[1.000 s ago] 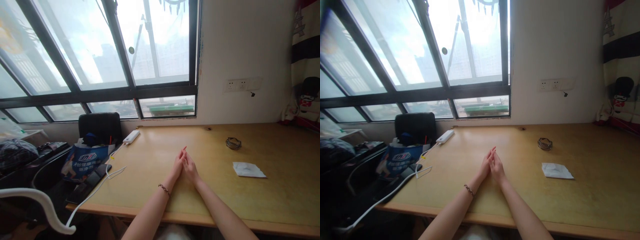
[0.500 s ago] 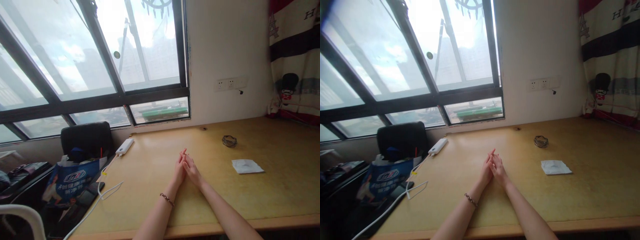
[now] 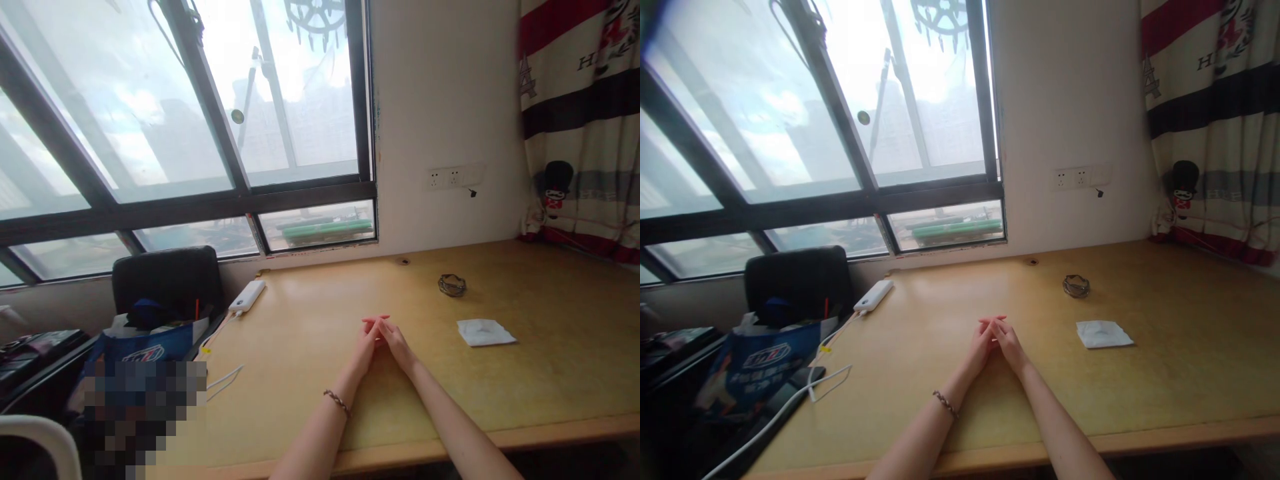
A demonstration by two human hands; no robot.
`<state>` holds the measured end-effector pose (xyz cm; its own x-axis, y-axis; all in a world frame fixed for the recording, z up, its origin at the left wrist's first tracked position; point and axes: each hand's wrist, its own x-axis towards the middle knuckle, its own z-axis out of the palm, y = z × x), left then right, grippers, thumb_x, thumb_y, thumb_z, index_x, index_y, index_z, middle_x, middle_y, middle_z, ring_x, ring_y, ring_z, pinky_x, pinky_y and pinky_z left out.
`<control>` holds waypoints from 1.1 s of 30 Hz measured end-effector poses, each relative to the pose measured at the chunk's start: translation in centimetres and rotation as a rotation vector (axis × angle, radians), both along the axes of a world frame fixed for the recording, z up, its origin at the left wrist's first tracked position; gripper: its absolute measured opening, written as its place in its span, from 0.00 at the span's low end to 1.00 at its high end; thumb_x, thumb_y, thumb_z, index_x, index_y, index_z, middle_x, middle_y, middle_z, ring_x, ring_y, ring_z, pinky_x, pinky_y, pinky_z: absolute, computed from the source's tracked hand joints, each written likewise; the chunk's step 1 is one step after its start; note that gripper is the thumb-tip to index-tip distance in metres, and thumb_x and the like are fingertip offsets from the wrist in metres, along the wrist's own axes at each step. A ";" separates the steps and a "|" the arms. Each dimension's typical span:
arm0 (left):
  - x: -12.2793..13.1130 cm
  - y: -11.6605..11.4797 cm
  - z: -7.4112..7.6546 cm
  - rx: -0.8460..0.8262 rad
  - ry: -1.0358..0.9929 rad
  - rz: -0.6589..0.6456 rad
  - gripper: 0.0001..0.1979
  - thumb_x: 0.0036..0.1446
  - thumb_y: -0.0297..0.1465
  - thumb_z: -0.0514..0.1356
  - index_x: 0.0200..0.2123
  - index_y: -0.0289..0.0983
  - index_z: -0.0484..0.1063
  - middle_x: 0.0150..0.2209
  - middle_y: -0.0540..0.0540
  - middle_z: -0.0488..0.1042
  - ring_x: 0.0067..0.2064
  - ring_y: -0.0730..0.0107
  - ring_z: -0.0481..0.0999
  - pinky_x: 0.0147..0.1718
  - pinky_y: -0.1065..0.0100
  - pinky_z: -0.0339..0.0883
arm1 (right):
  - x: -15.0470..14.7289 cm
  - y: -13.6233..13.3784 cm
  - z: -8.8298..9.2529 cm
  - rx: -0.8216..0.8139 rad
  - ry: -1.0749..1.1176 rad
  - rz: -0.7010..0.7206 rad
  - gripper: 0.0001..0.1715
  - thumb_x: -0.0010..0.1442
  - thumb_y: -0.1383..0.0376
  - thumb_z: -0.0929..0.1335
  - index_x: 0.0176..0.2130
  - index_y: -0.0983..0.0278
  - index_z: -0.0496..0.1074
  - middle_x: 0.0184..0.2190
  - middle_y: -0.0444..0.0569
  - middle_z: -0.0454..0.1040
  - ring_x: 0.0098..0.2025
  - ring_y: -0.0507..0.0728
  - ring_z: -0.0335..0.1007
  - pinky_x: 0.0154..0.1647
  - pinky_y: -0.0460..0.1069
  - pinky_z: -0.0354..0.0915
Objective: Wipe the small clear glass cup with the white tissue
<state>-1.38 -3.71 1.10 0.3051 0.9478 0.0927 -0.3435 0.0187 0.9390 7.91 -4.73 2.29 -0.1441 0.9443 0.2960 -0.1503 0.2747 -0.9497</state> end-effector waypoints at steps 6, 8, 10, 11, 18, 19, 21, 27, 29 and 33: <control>0.4 0.1 -0.5 -0.013 0.021 0.053 0.22 0.49 0.45 0.54 0.40 0.34 0.68 0.41 0.40 0.69 0.43 0.62 0.68 0.37 0.64 0.65 | 0.4 0.3 -0.1 -0.093 0.098 0.050 0.32 0.50 0.44 0.58 0.37 0.65 0.73 0.33 0.52 0.73 0.39 0.58 0.68 0.36 0.53 0.65; 0.5 0.1 -0.4 -0.021 0.007 0.056 0.23 0.48 0.46 0.54 0.40 0.34 0.69 0.41 0.40 0.69 0.44 0.61 0.68 0.37 0.65 0.65 | 0.4 0.4 -0.2 -0.081 0.092 0.043 0.31 0.49 0.44 0.59 0.36 0.65 0.73 0.32 0.52 0.73 0.38 0.58 0.68 0.36 0.52 0.64; 0.5 0.0 -0.2 -0.026 0.005 0.054 0.23 0.47 0.46 0.54 0.40 0.34 0.69 0.41 0.40 0.69 0.44 0.61 0.68 0.36 0.66 0.65 | 0.5 0.5 -0.3 -0.071 0.081 0.045 0.30 0.50 0.45 0.60 0.36 0.65 0.73 0.33 0.51 0.73 0.38 0.58 0.68 0.36 0.52 0.64; 0.5 -0.1 -0.1 -0.027 0.008 0.051 0.24 0.47 0.46 0.54 0.40 0.34 0.69 0.41 0.40 0.70 0.43 0.61 0.68 0.36 0.66 0.65 | 0.5 0.5 -0.4 -0.069 0.077 0.049 0.29 0.50 0.46 0.60 0.36 0.65 0.73 0.33 0.51 0.73 0.38 0.57 0.68 0.36 0.52 0.65; 0.6 -0.1 0.2 -0.048 0.011 0.059 0.24 0.47 0.46 0.54 0.40 0.34 0.69 0.40 0.40 0.70 0.41 0.62 0.69 0.34 0.66 0.65 | 0.6 0.8 -0.4 -0.061 0.035 0.043 0.24 0.51 0.50 0.62 0.36 0.65 0.74 0.33 0.51 0.74 0.37 0.58 0.69 0.37 0.52 0.65; 0.6 -0.1 0.2 -0.054 0.010 0.065 0.24 0.47 0.47 0.55 0.40 0.34 0.69 0.39 0.40 0.70 0.41 0.62 0.69 0.34 0.67 0.65 | 0.6 0.8 -0.4 -0.067 0.033 0.036 0.24 0.51 0.50 0.62 0.36 0.65 0.74 0.32 0.51 0.74 0.37 0.58 0.69 0.37 0.52 0.65; 0.7 0.0 0.3 -0.066 0.017 0.075 0.25 0.46 0.47 0.55 0.39 0.33 0.69 0.39 0.40 0.71 0.40 0.63 0.69 0.34 0.67 0.65 | 0.6 0.8 -0.3 -0.089 0.036 0.028 0.24 0.52 0.50 0.61 0.36 0.65 0.73 0.32 0.51 0.74 0.37 0.58 0.69 0.37 0.53 0.65; 0.9 0.1 0.7 -0.079 0.037 0.072 0.24 0.45 0.48 0.55 0.38 0.33 0.70 0.36 0.41 0.71 0.37 0.64 0.70 0.31 0.68 0.65 | 0.6 0.7 -0.4 -0.154 0.070 0.042 0.25 0.52 0.49 0.61 0.38 0.64 0.72 0.33 0.51 0.74 0.38 0.59 0.69 0.33 0.52 0.67; 0.9 0.1 0.7 -0.070 0.040 0.074 0.24 0.46 0.47 0.55 0.38 0.34 0.70 0.36 0.41 0.71 0.37 0.64 0.70 0.31 0.68 0.66 | 0.6 0.8 -0.5 -0.142 0.071 0.040 0.25 0.52 0.50 0.61 0.38 0.65 0.72 0.33 0.52 0.74 0.38 0.58 0.68 0.33 0.52 0.67; 0.8 0.2 0.8 -0.081 0.044 0.062 0.24 0.46 0.47 0.55 0.38 0.33 0.70 0.36 0.41 0.72 0.37 0.64 0.70 0.31 0.68 0.66 | 0.6 0.9 -0.5 -0.120 0.048 0.026 0.25 0.52 0.49 0.61 0.36 0.65 0.73 0.32 0.51 0.74 0.37 0.58 0.69 0.35 0.52 0.66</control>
